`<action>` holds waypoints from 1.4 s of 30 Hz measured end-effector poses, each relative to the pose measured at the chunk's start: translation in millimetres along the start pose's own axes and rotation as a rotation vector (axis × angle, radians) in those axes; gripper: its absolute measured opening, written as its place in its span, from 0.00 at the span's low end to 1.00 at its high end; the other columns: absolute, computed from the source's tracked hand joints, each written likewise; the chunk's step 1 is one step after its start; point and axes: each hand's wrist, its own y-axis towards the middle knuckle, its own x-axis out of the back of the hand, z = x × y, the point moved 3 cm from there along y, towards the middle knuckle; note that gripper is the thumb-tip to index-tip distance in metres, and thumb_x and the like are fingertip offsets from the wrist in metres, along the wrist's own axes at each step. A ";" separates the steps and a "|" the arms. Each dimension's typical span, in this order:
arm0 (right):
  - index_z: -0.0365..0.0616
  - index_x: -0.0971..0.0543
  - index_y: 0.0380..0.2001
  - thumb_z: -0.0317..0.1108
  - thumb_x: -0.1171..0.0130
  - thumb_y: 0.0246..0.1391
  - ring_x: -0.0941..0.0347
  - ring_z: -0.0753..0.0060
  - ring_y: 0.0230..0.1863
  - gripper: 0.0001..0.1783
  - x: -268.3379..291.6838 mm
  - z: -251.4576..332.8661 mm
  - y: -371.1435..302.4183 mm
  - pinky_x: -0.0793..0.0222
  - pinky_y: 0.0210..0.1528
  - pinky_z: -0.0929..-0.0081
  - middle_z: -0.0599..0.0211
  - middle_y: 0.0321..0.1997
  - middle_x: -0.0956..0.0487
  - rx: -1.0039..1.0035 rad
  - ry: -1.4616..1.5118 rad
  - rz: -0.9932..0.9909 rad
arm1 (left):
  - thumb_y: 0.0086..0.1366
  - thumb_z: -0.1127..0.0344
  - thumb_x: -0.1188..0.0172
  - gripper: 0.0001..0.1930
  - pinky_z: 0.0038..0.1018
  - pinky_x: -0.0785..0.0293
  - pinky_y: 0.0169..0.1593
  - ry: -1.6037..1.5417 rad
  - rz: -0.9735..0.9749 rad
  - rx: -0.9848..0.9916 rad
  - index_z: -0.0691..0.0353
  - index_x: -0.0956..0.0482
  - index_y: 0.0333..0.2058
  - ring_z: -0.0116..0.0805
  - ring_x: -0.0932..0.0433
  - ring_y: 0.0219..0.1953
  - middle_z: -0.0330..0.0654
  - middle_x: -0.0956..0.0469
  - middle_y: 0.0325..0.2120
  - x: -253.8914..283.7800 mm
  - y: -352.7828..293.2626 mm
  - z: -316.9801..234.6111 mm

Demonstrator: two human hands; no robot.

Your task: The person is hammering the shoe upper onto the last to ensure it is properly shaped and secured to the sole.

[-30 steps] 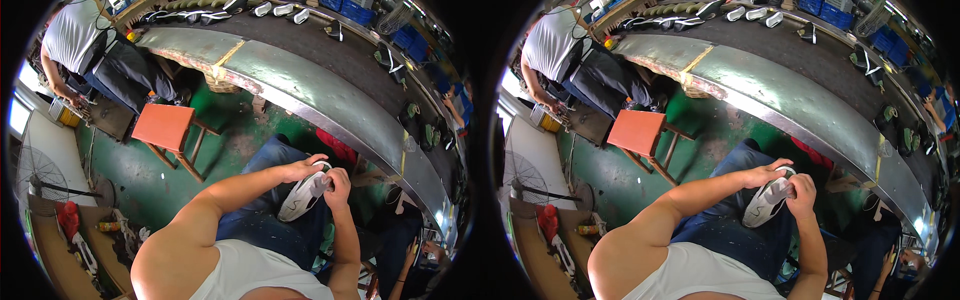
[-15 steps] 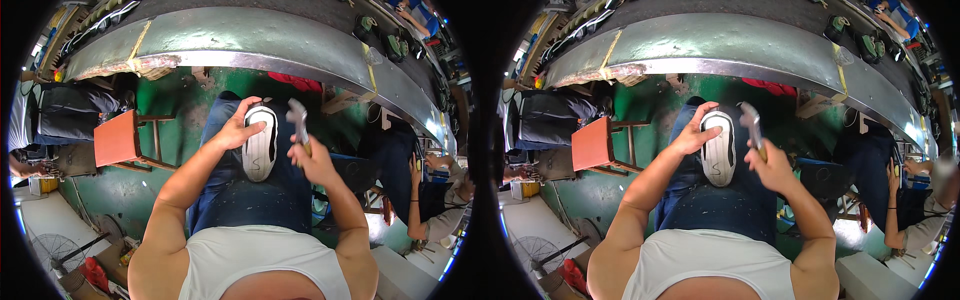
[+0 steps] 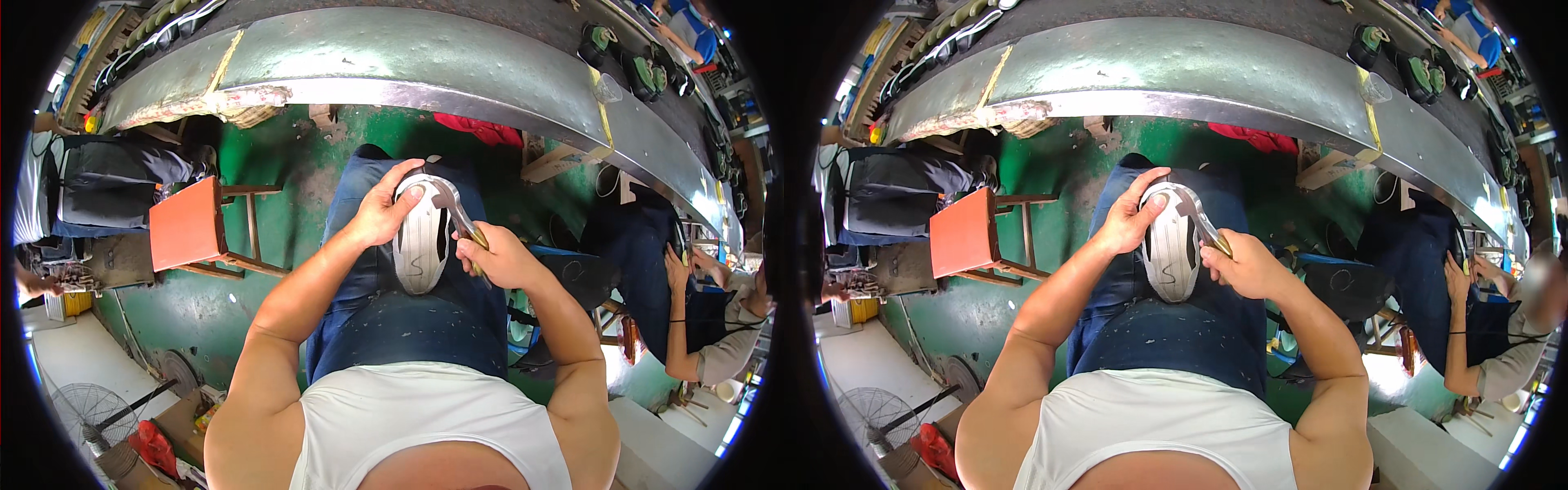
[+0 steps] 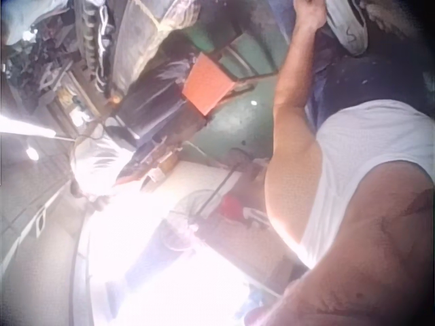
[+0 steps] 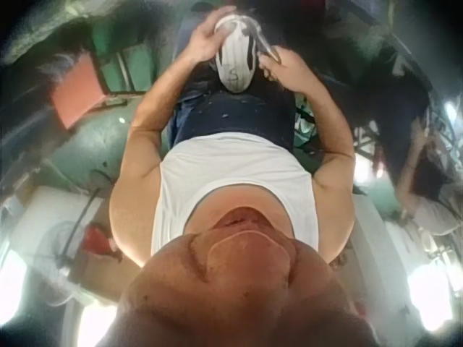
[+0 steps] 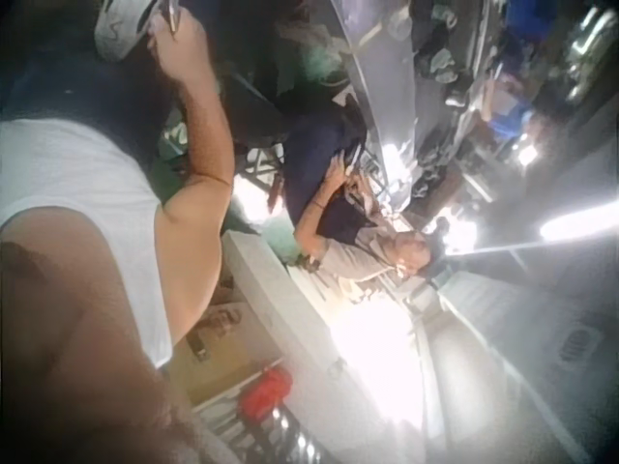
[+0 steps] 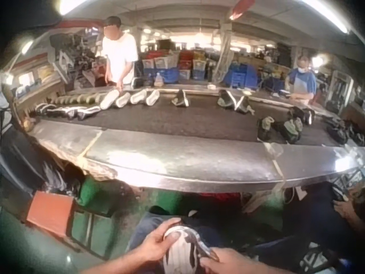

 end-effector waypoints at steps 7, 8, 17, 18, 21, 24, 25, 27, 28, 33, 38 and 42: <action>0.34 0.26 0.46 0.39 0.45 0.63 0.22 0.47 0.36 0.17 -16.2 -43.5 27.1 0.28 0.41 0.59 0.50 0.32 0.20 0.313 -0.391 -0.358 | 0.71 0.69 0.43 0.22 0.25 0.35 0.61 -0.128 -0.043 -0.033 0.58 0.31 0.62 0.27 0.30 0.56 0.39 0.28 0.55 2.3 2.3 18.4; 0.34 0.27 0.47 0.38 0.45 0.64 0.22 0.44 0.39 0.17 -18.5 -36.0 25.9 0.28 0.44 0.57 0.47 0.35 0.20 0.341 -0.446 -0.406 | 0.70 0.71 0.43 0.22 0.25 0.34 0.61 -0.179 -0.030 0.015 0.58 0.31 0.62 0.26 0.31 0.56 0.38 0.29 0.56 3.0 3.2 19.9; 0.36 0.27 0.49 0.34 0.44 0.62 0.23 0.41 0.43 0.16 -16.3 6.6 -16.5 0.28 0.47 0.57 0.48 0.40 0.20 0.171 -0.561 -0.217 | 0.66 0.72 0.38 0.22 0.25 0.34 0.61 -0.198 -0.167 0.024 0.61 0.27 0.58 0.27 0.30 0.56 0.39 0.27 0.55 -4.5 -4.0 -2.1; 0.36 0.27 0.49 0.34 0.44 0.62 0.23 0.41 0.43 0.16 -12.0 8.5 -21.4 0.28 0.47 0.57 0.48 0.40 0.20 0.171 -0.564 -0.214 | 0.66 0.71 0.38 0.21 0.26 0.35 0.62 -0.155 -0.180 -0.040 0.62 0.27 0.57 0.29 0.29 0.57 0.41 0.26 0.55 -2.8 -3.6 -6.4; 0.37 0.28 0.55 0.35 0.41 0.60 0.21 0.61 0.40 0.23 -2.5 2.1 -48.9 0.28 0.46 0.70 0.58 0.41 0.19 0.388 -0.437 -0.092 | 0.61 0.75 0.36 0.24 0.33 0.37 0.65 0.085 -0.122 -0.223 0.63 0.27 0.57 0.43 0.32 0.64 0.47 0.26 0.57 -4.0 -20.6 -42.9; 0.37 0.28 0.56 0.35 0.41 0.61 0.22 0.67 0.42 0.22 -16.7 11.9 -55.3 0.28 0.48 0.71 0.61 0.45 0.19 0.463 -0.133 -0.454 | 0.55 0.76 0.32 0.29 0.40 0.38 0.66 0.161 0.115 -0.463 0.62 0.26 0.57 0.60 0.37 0.67 0.55 0.31 0.61 -21.5 -52.9 -80.3; 0.37 0.28 0.54 0.35 0.42 0.62 0.23 0.69 0.45 0.20 -22.4 18.0 -50.7 0.28 0.50 0.71 0.62 0.48 0.20 0.486 -0.074 -0.512 | 0.52 0.76 0.29 0.31 0.44 0.36 0.65 0.077 0.143 -0.414 0.61 0.26 0.57 0.65 0.38 0.66 0.60 0.35 0.63 -29.0 -66.7 -78.6; 0.36 0.28 0.52 0.33 0.40 0.61 0.22 0.66 0.46 0.19 -39.8 20.8 -44.1 0.28 0.50 0.71 0.59 0.48 0.20 0.610 0.039 -0.551 | 0.46 0.74 0.25 0.33 0.50 0.35 0.64 0.223 0.135 -0.556 0.61 0.23 0.55 0.65 0.36 0.65 0.62 0.37 0.64 -37.6 -85.3 -82.9; 0.36 0.28 0.51 0.33 0.39 0.61 0.22 0.64 0.46 0.19 -45.3 19.6 -45.9 0.28 0.50 0.71 0.58 0.48 0.20 0.656 0.002 -0.550 | 0.45 0.72 0.24 0.33 0.51 0.34 0.63 0.258 0.134 -0.596 0.60 0.22 0.54 0.63 0.35 0.65 0.61 0.36 0.63 -40.3 -92.2 -82.5; 0.41 0.25 0.41 0.25 0.33 0.52 0.23 0.57 0.39 0.14 -49.8 17.1 -54.4 0.27 0.45 0.64 0.60 0.42 0.21 0.883 -0.176 -0.558 | 0.41 0.60 0.22 0.32 0.41 0.30 0.48 0.492 0.064 -0.747 0.56 0.19 0.49 0.51 0.26 0.56 0.48 0.24 0.56 -41.0 -110.5 -76.2; 0.42 0.26 0.40 0.26 0.32 0.50 0.24 0.55 0.38 0.15 -50.3 13.1 -44.7 0.28 0.47 0.59 0.61 0.41 0.21 1.033 -0.105 -0.516 | 0.41 0.61 0.22 0.31 0.41 0.30 0.48 0.477 0.061 -0.767 0.56 0.19 0.48 0.52 0.27 0.56 0.49 0.24 0.56 -39.8 -109.4 -72.1; 0.38 0.32 0.49 0.34 0.41 0.60 0.22 0.55 0.42 0.18 -54.3 -0.8 -31.1 0.28 0.49 0.64 0.54 0.48 0.21 0.639 0.011 -0.423 | 0.41 0.68 0.21 0.30 0.56 0.39 0.66 0.223 0.166 -0.462 0.60 0.25 0.44 0.73 0.37 0.63 0.71 0.45 0.64 -46.1 -94.2 -67.1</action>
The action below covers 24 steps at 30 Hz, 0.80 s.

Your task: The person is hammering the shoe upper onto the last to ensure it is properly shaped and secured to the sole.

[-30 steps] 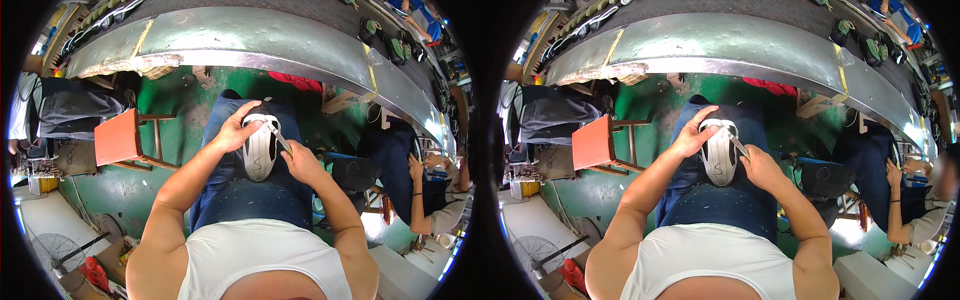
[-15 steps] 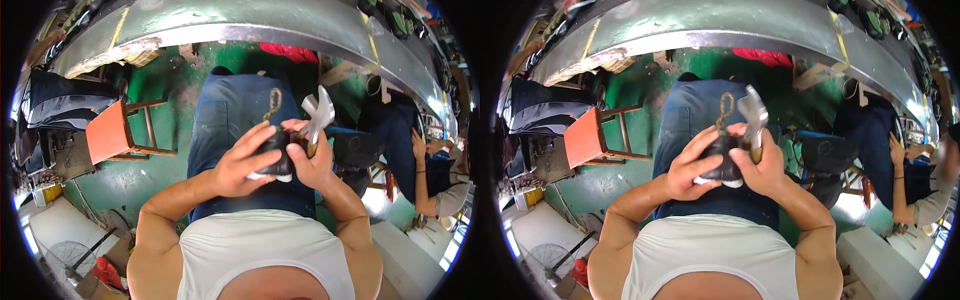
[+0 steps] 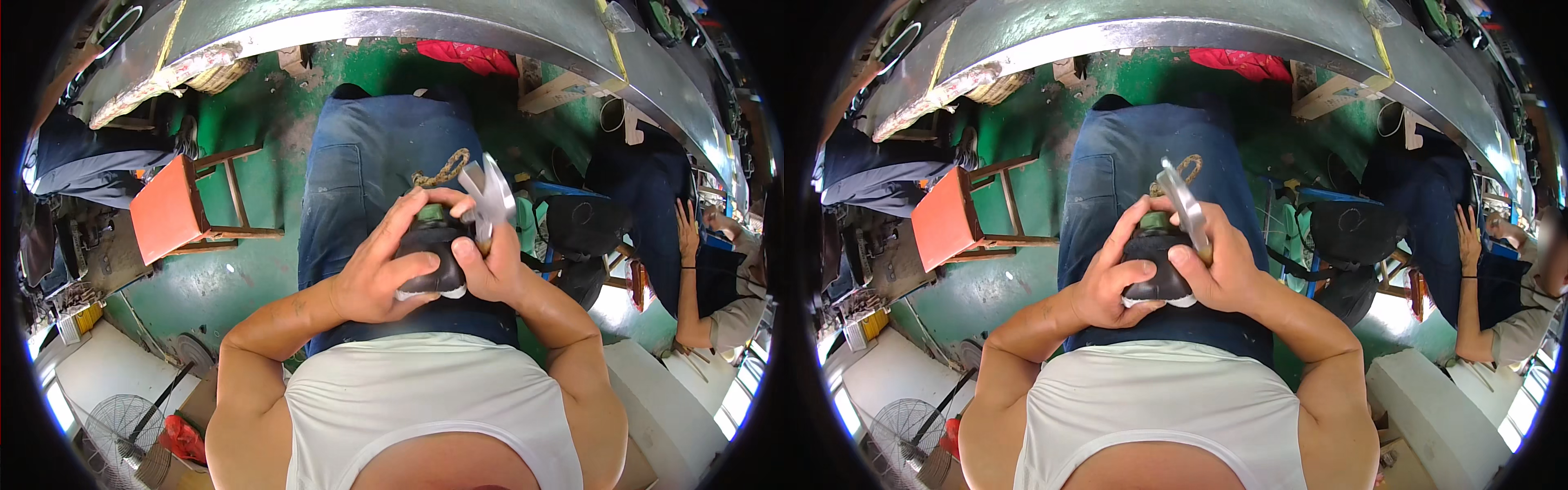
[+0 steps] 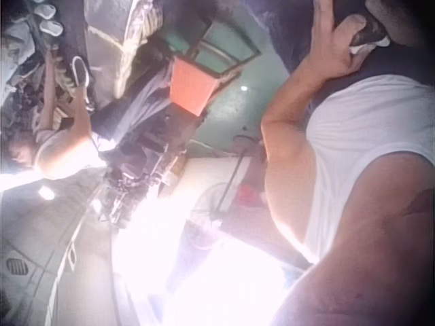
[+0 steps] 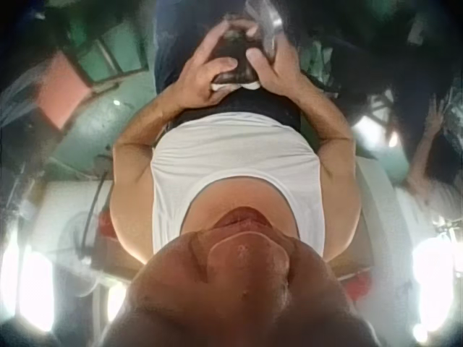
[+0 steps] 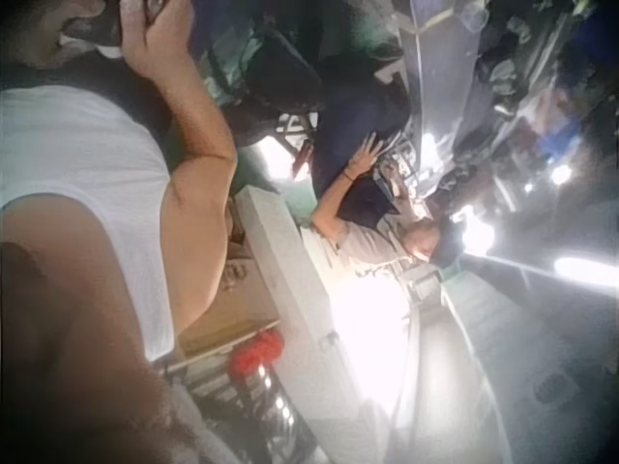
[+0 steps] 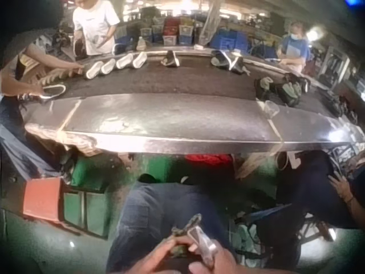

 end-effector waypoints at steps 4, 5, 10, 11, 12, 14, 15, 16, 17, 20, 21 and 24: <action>0.38 0.32 0.51 0.37 0.44 0.63 0.20 0.53 0.41 0.18 0.1 1.7 25.8 0.26 0.46 0.65 0.52 0.47 0.20 0.014 -0.087 0.050 | 0.44 0.70 0.23 0.29 0.52 0.29 0.59 0.051 -0.101 -0.011 0.60 0.27 0.45 0.74 0.32 0.59 0.70 0.41 0.62 11.5 5.6 0.9; 0.39 0.32 0.50 0.37 0.45 0.63 0.19 0.50 0.41 0.17 5.4 5.3 31.6 0.27 0.46 0.64 0.49 0.43 0.19 -0.131 -0.120 0.086 | 0.46 0.69 0.24 0.29 0.49 0.25 0.56 0.079 -0.101 0.014 0.60 0.27 0.47 0.72 0.30 0.57 0.70 0.40 0.61 13.9 9.2 1.4; 0.35 0.32 0.58 0.41 0.37 0.56 0.24 0.58 0.57 0.31 36.7 -6.2 45.3 0.32 0.60 0.65 0.52 0.54 0.22 -0.182 -0.130 0.098 | 0.57 0.61 0.30 0.40 0.54 0.44 0.68 0.147 0.062 0.045 0.63 0.41 0.65 0.66 0.41 0.68 0.64 0.45 0.67 8.3 30.6 26.5; 0.35 0.33 0.59 0.42 0.28 0.45 0.26 0.60 0.58 0.41 42.2 0.8 46.0 0.34 0.62 0.65 0.51 0.57 0.23 -0.225 -0.170 0.155 | 0.57 0.60 0.30 0.45 0.54 0.53 0.71 0.120 0.066 0.143 0.63 0.46 0.68 0.64 0.50 0.72 0.63 0.47 0.68 3.7 26.4 32.3; 0.36 0.34 0.59 0.40 0.23 0.38 0.26 0.60 0.58 0.46 43.4 0.2 44.9 0.33 0.62 0.65 0.52 0.57 0.24 -0.190 -0.009 0.143 | 0.58 0.60 0.30 0.47 0.53 0.54 0.71 0.113 0.042 0.168 0.63 0.48 0.69 0.64 0.52 0.72 0.63 0.49 0.69 -0.4 19.0 39.9; 0.36 0.34 0.58 0.38 0.22 0.36 0.25 0.61 0.57 0.46 46.2 19.7 50.6 0.32 0.61 0.65 0.52 0.56 0.24 -0.223 -0.338 0.200 | 0.61 0.60 0.32 0.47 0.45 0.51 0.72 0.156 0.120 0.325 0.63 0.52 0.71 0.60 0.49 0.72 0.62 0.48 0.69 -8.9 -8.0 62.0; 0.36 0.34 0.58 0.38 0.22 0.36 0.25 0.61 0.57 0.46 45.3 21.9 51.1 0.32 0.61 0.65 0.52 0.56 0.24 -0.192 -0.341 0.207 | 0.63 0.60 0.33 0.46 0.42 0.49 0.72 -0.012 0.118 0.412 0.62 0.53 0.71 0.57 0.47 0.72 0.60 0.47 0.69 -14.5 -24.4 71.8; 0.37 0.33 0.57 0.37 0.23 0.36 0.25 0.65 0.54 0.44 44.9 21.3 49.7 0.31 0.59 0.67 0.56 0.53 0.23 -0.228 -0.364 0.177 | 0.65 0.61 0.34 0.46 0.38 0.48 0.71 -0.187 0.118 0.497 0.62 0.55 0.72 0.54 0.46 0.72 0.59 0.46 0.69 -20.5 -36.9 79.0; 0.38 0.31 0.56 0.36 0.24 0.36 0.25 0.68 0.51 0.42 46.0 20.3 49.5 0.30 0.57 0.69 0.59 0.50 0.22 -0.271 -0.388 0.142 | 0.68 0.59 0.39 0.43 0.34 0.42 0.69 -0.118 0.103 0.489 0.61 0.55 0.73 0.49 0.38 0.69 0.57 0.40 0.67 -20.0 -33.2 75.7; 0.35 0.31 0.54 0.37 0.24 0.38 0.24 0.64 0.51 0.40 56.7 7.0 58.4 0.31 0.57 0.68 0.53 0.51 0.22 -0.347 -0.379 -0.019 | 0.71 0.51 0.45 0.38 0.38 0.37 0.66 -0.105 0.091 0.555 0.59 0.51 0.72 0.53 0.33 0.65 0.59 0.35 0.64 -8.4 -12.8 74.6; 0.34 0.30 0.52 0.34 0.25 0.40 0.23 0.65 0.48 0.36 61.0 -7.7 61.2 0.29 0.54 0.69 0.55 0.47 0.21 -0.270 -0.352 -0.113 | 0.73 0.47 0.49 0.38 0.38 0.32 0.61 -0.088 0.112 0.590 0.59 0.52 0.72 0.54 0.26 0.60 0.60 0.30 0.60 -2.0 -0.2 69.4; 0.35 0.29 0.50 0.28 0.28 0.44 0.24 0.70 0.44 0.30 50.1 -54.4 66.5 0.28 0.50 0.70 0.62 0.45 0.22 -0.309 0.011 -0.227 | 0.74 0.51 0.53 0.27 0.40 0.27 0.55 0.181 -0.194 0.339 0.62 0.35 0.64 0.57 0.21 0.50 0.58 0.21 0.49 -0.6 10.1 98.5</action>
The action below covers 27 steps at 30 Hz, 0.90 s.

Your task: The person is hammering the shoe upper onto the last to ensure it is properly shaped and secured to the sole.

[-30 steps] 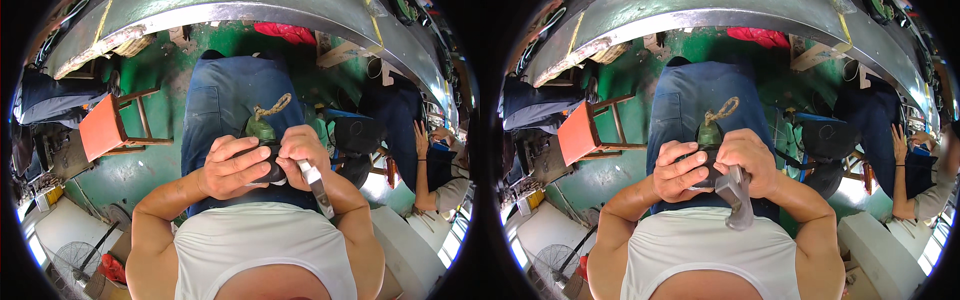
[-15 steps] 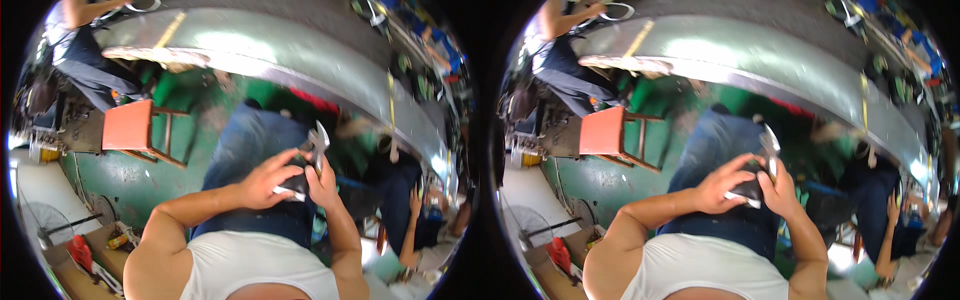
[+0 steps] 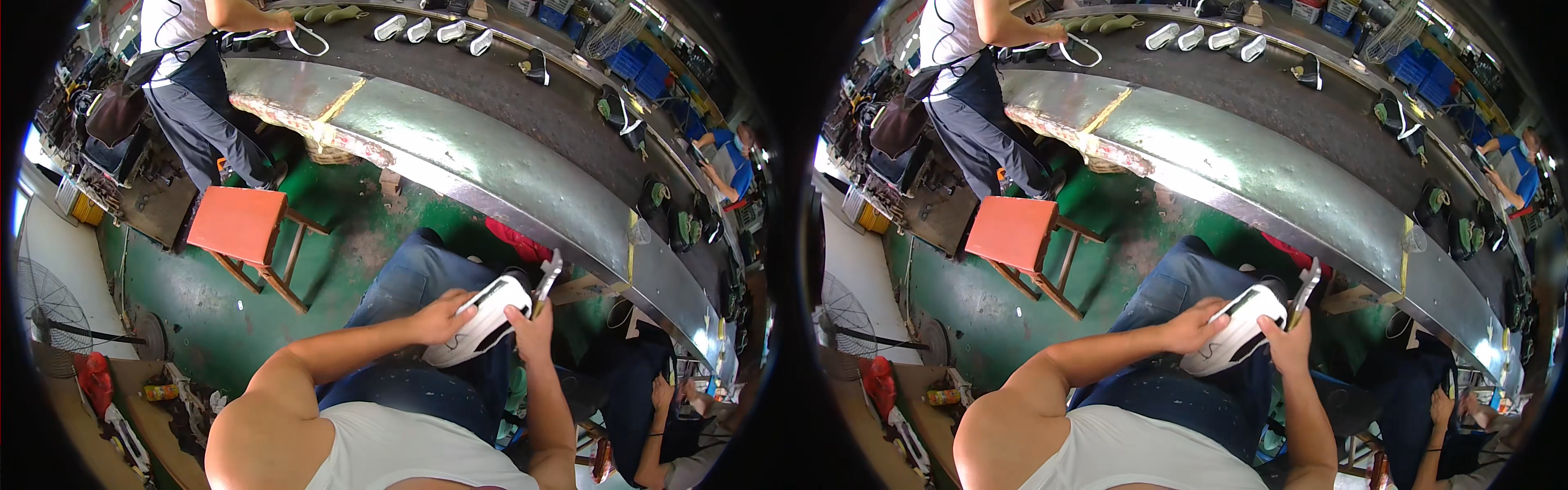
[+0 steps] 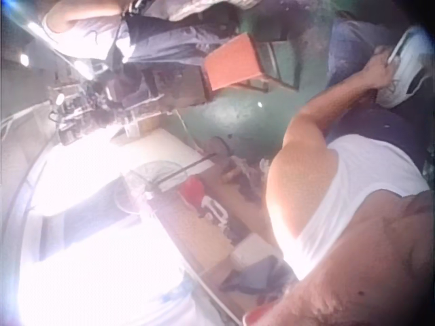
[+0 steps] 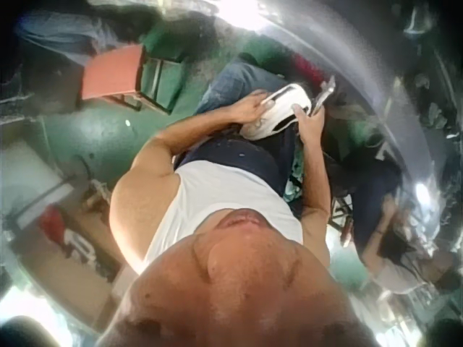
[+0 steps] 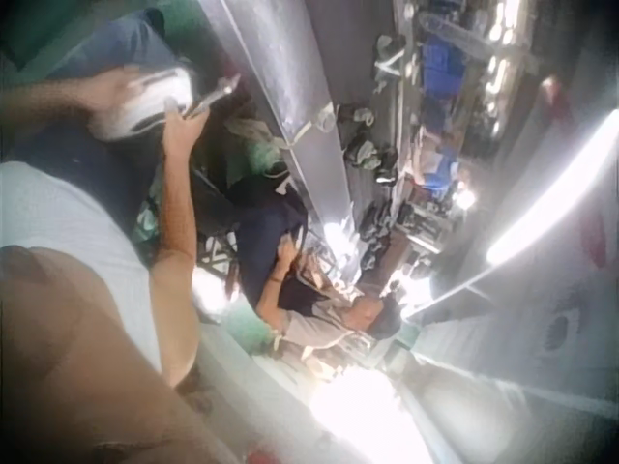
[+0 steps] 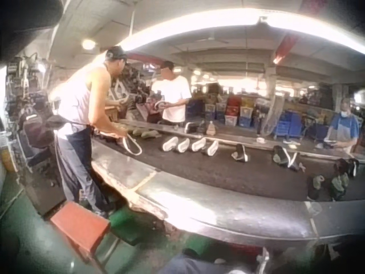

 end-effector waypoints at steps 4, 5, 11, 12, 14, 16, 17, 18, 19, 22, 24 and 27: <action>0.35 0.29 0.48 0.29 0.30 0.46 0.24 0.73 0.38 0.26 -30.5 -69.1 -27.3 0.26 0.42 0.72 0.62 0.40 0.22 -0.216 0.126 0.055 | 0.75 0.55 0.55 0.22 0.40 0.27 0.54 -0.126 0.188 0.405 0.66 0.25 0.55 0.58 0.20 0.47 0.58 0.20 0.44 0.1 4.7 21.4; 0.35 0.29 0.47 0.29 0.30 0.46 0.25 0.73 0.35 0.26 -35.0 -71.0 -37.7 0.26 0.39 0.73 0.63 0.39 0.22 -0.287 0.029 0.050 | 0.74 0.58 0.55 0.20 0.39 0.27 0.54 -0.159 0.181 0.435 0.66 0.24 0.53 0.56 0.20 0.46 0.58 0.20 0.43 -1.8 0.6 34.1; 0.33 0.27 0.49 0.25 0.38 0.37 0.23 0.69 0.34 0.29 -27.2 -71.4 -51.8 0.26 0.37 0.73 0.60 0.41 0.21 -0.315 -0.103 0.285 | 0.63 0.72 0.50 0.20 0.28 0.24 0.42 -0.377 0.468 0.540 0.62 0.23 0.53 0.29 0.23 0.40 0.41 0.19 0.39 9.4 -0.7 46.1; 0.34 0.28 0.49 0.25 0.39 0.36 0.23 0.70 0.33 0.30 -25.0 -57.2 -54.7 0.26 0.36 0.75 0.61 0.40 0.21 -0.333 -0.203 0.218 | 0.59 0.75 0.49 0.23 0.27 0.24 0.40 -0.428 0.574 0.622 0.61 0.23 0.54 0.28 0.23 0.39 0.38 0.19 0.39 8.7 -1.5 42.7; 0.36 0.29 0.50 0.26 0.36 0.39 0.24 0.72 0.33 0.29 -10.5 -80.2 -51.6 0.27 0.34 0.75 0.61 0.39 0.21 -0.236 -0.380 0.208 | 0.56 0.77 0.47 0.27 0.25 0.24 0.39 -0.467 0.603 0.651 0.59 0.24 0.56 0.26 0.24 0.41 0.35 0.20 0.43 8.6 -2.5 38.8; 0.35 0.30 0.50 0.26 0.35 0.43 0.24 0.73 0.34 0.28 12.4 -79.9 -46.4 0.27 0.34 0.74 0.59 0.43 0.21 -0.412 -0.267 0.302 | 0.55 0.77 0.47 0.29 0.26 0.24 0.39 -0.628 0.562 0.752 0.59 0.27 0.59 0.26 0.24 0.43 0.36 0.21 0.46 6.8 -6.1 26.9; 0.34 0.31 0.51 0.27 0.34 0.47 0.24 0.73 0.34 0.27 20.6 -77.5 -50.8 0.26 0.34 0.72 0.58 0.46 0.22 -0.586 -0.151 0.383 | 0.54 0.78 0.45 0.34 0.26 0.24 0.45 -0.660 0.599 0.789 0.60 0.32 0.63 0.28 0.25 0.50 0.37 0.23 0.50 2.1 -5.8 33.2; 0.36 0.30 0.51 0.30 0.35 0.53 0.24 0.74 0.33 0.24 32.4 -65.3 -63.8 0.27 0.33 0.71 0.59 0.45 0.21 -0.551 -0.072 0.307 | 0.54 0.78 0.45 0.34 0.26 0.24 0.45 -0.674 0.614 0.804 0.60 0.32 0.63 0.28 0.25 0.50 0.37 0.23 0.50 -1.8 -8.2 37.5; 0.37 0.30 0.50 0.30 0.37 0.55 0.24 0.74 0.33 0.21 41.5 -67.0 -65.4 0.27 0.34 0.72 0.60 0.43 0.20 -0.557 -0.021 0.319 | 0.54 0.78 0.44 0.37 0.27 0.27 0.51 -0.802 0.580 0.691 0.60 0.36 0.66 0.30 0.27 0.54 0.38 0.25 0.53 -4.5 -6.7 40.4; 0.37 0.28 0.49 0.33 0.44 0.62 0.24 0.75 0.35 0.15 51.5 -32.5 -82.9 0.27 0.35 0.74 0.62 0.38 0.19 -0.649 -0.055 0.424 | 0.55 0.75 0.37 0.47 0.30 0.41 0.68 -0.803 0.426 0.468 0.61 0.51 0.72 0.35 0.37 0.66 0.42 0.35 0.64 -14.0 -12.0 34.7; 0.36 0.28 0.53 0.35 0.44 0.62 0.22 0.66 0.35 0.20 46.7 -30.0 -79.6 0.27 0.40 0.72 0.59 0.36 0.18 -0.489 -0.445 0.662 | 0.53 0.70 0.34 0.53 0.30 0.41 0.68 -0.551 0.315 0.442 0.64 0.58 0.73 0.39 0.38 0.68 0.51 0.38 0.66 -17.4 -28.3 45.2; 0.34 0.30 0.58 0.33 0.42 0.59 0.22 0.52 0.41 0.25 30.9 -13.1 -66.7 0.26 0.47 0.65 0.51 0.42 0.20 -0.205 -0.670 0.725 | 0.54 0.70 0.35 0.53 0.30 0.44 0.69 -0.524 0.346 0.527 0.69 0.60 0.72 0.42 0.40 0.69 0.57 0.39 0.66 -19.7 -27.6 43.3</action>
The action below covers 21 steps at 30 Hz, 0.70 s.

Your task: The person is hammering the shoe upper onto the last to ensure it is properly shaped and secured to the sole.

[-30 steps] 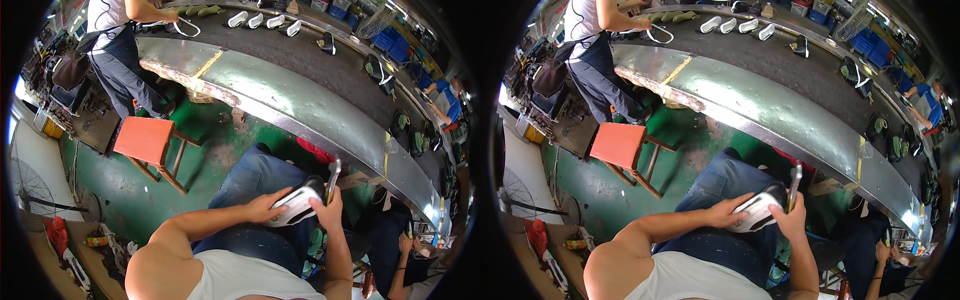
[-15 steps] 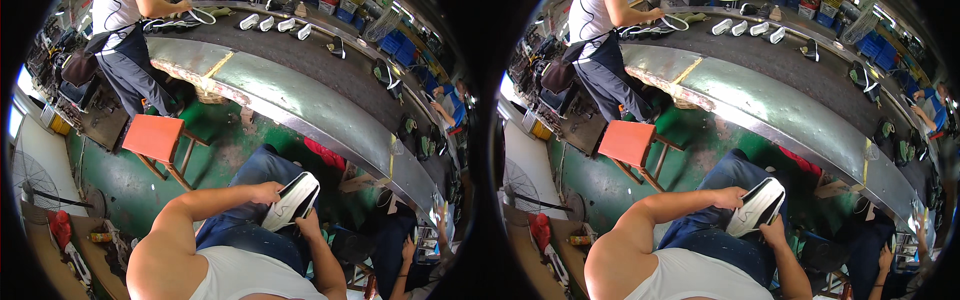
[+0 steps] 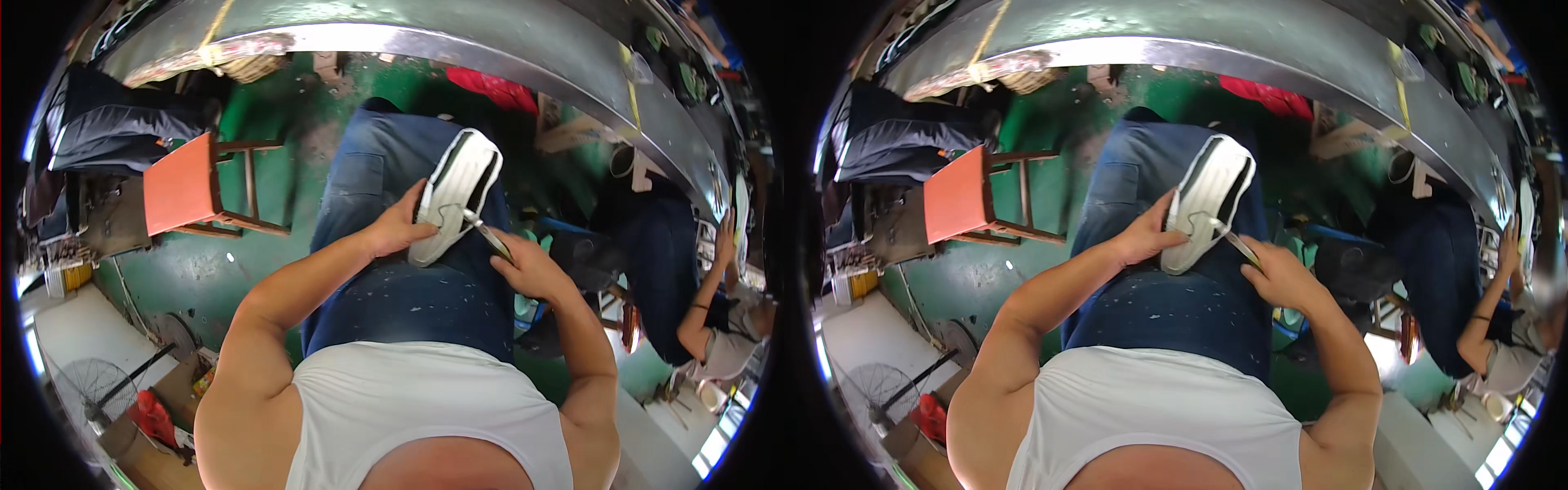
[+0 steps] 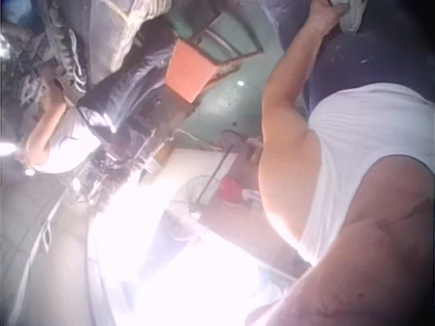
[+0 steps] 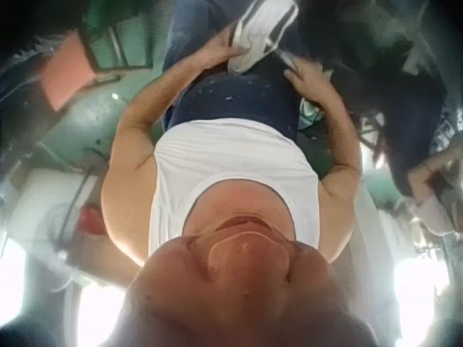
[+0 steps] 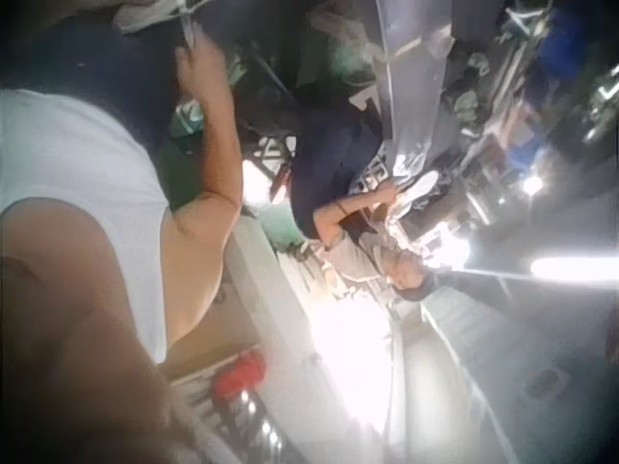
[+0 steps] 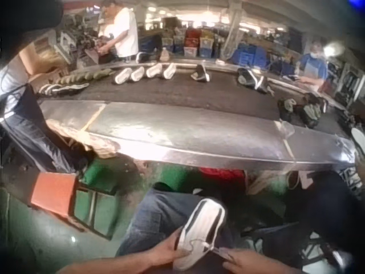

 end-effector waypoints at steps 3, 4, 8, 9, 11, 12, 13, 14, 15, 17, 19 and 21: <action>0.30 0.32 0.58 0.29 0.42 0.56 0.26 0.41 0.50 0.28 2.3 11.6 6.5 0.29 0.55 0.59 0.44 0.49 0.23 0.310 -0.310 -0.247 | 0.56 0.70 0.35 0.52 0.29 0.46 0.70 -0.032 0.029 0.068 0.71 0.62 0.71 0.44 0.41 0.69 0.58 0.40 0.67 -8.2 -0.2 3.6; 0.27 0.33 0.59 0.27 0.42 0.55 0.28 0.42 0.53 0.29 5.4 18.3 11.0 0.31 0.57 0.59 0.42 0.53 0.26 0.300 -0.377 -0.242 | 0.57 0.72 0.36 0.52 0.29 0.48 0.70 -0.022 0.059 0.056 0.69 0.64 0.72 0.41 0.43 0.70 0.55 0.43 0.68 -9.2 2.4 10.1; 0.23 0.31 0.55 0.28 0.42 0.54 0.25 0.40 0.50 0.27 19.6 47.2 20.7 0.28 0.52 0.56 0.42 0.48 0.22 0.149 -0.659 -0.091 | 0.65 0.65 0.40 0.49 0.31 0.52 0.72 0.131 0.143 0.005 0.67 0.67 0.72 0.38 0.48 0.72 0.51 0.51 0.72 -12.4 -2.7 9.7; 0.25 0.28 0.52 0.30 0.42 0.55 0.24 0.39 0.48 0.24 24.4 53.6 21.5 0.26 0.49 0.55 0.42 0.44 0.20 0.001 -0.760 0.065 | 0.65 0.65 0.40 0.49 0.31 0.52 0.72 0.129 0.142 0.007 0.67 0.67 0.72 0.38 0.48 0.72 0.51 0.51 0.72 -13.4 -2.6 1.5; 0.26 0.27 0.47 0.32 0.43 0.57 0.23 0.39 0.45 0.20 36.2 66.1 30.4 0.26 0.47 0.53 0.43 0.39 0.20 0.003 -0.679 0.202 | 0.72 0.50 0.48 0.46 0.34 0.54 0.73 -0.666 0.206 0.196 0.64 0.68 0.73 0.39 0.51 0.73 0.50 0.54 0.73 -20.2 -2.1 -17.7; 0.28 0.25 0.42 0.35 0.43 0.58 0.22 0.38 0.42 0.18 34.5 68.7 33.5 0.26 0.44 0.51 0.43 0.35 0.19 0.005 -0.597 0.340 | 0.73 0.36 0.60 0.44 0.37 0.49 0.72 -0.695 0.138 0.240 0.63 0.61 0.73 0.40 0.47 0.72 0.48 0.50 0.72 -26.4 -3.9 -33.5; 0.28 0.25 0.42 0.35 0.43 0.58 0.22 0.38 0.42 0.18 29.0 63.3 36.2 0.26 0.44 0.51 0.43 0.35 0.19 0.009 -0.596 0.350 | 0.73 0.36 0.60 0.44 0.37 0.49 0.72 -0.701 0.130 0.244 0.63 0.61 0.73 0.40 0.47 0.72 0.48 0.50 0.72 -29.7 0.7 -25.7; 0.29 0.25 0.39 0.36 0.43 0.58 0.22 0.37 0.41 0.16 21.3 54.4 39.9 0.27 0.44 0.50 0.41 0.34 0.20 0.044 -0.489 0.273 | 0.74 0.37 0.64 0.40 0.35 0.46 0.71 -0.732 -0.065 0.300 0.62 0.54 0.72 0.38 0.43 0.70 0.47 0.45 0.71 -26.3 8.0 -9.4; 0.30 0.25 0.36 0.37 0.43 0.58 0.22 0.37 0.40 0.16 11.9 44.7 43.9 0.27 0.45 0.49 0.40 0.33 0.20 0.079 -0.382 0.198 | 0.75 0.37 0.67 0.38 0.34 0.42 0.70 -0.759 -0.262 0.356 0.62 0.46 0.71 0.37 0.38 0.68 0.45 0.40 0.69 -23.5 13.8 3.8; 0.32 0.26 0.41 0.38 0.41 0.57 0.23 0.35 0.43 0.17 -18.6 22.6 46.5 0.29 0.47 0.48 0.39 0.37 0.20 0.077 -0.224 0.097 | 0.75 0.36 0.67 0.39 0.36 0.41 0.69 -0.682 -0.356 0.351 0.63 0.42 0.69 0.39 0.38 0.68 0.47 0.38 0.68 -20.8 23.1 10.7; 0.31 0.26 0.44 0.37 0.41 0.57 0.24 0.36 0.45 0.19 -53.6 16.7 49.8 0.29 0.48 0.49 0.38 0.39 0.21 0.107 -0.068 -0.195 | 0.77 0.40 0.68 0.35 0.33 0.39 0.67 -0.327 -0.423 0.322 0.64 0.35 0.66 0.37 0.34 0.65 0.46 0.32 0.65 -8.1 30.2 16.5; 0.31 0.26 0.45 0.36 0.40 0.56 0.24 0.36 0.44 0.19 -48.9 25.2 53.3 0.29 0.49 0.51 0.39 0.39 0.21 0.123 0.000 -0.247 | 0.77 0.43 0.68 0.33 0.35 0.36 0.64 -0.148 -0.461 0.259 0.64 0.32 0.64 0.43 0.31 0.62 0.50 0.29 0.61 -0.9 29.7 24.4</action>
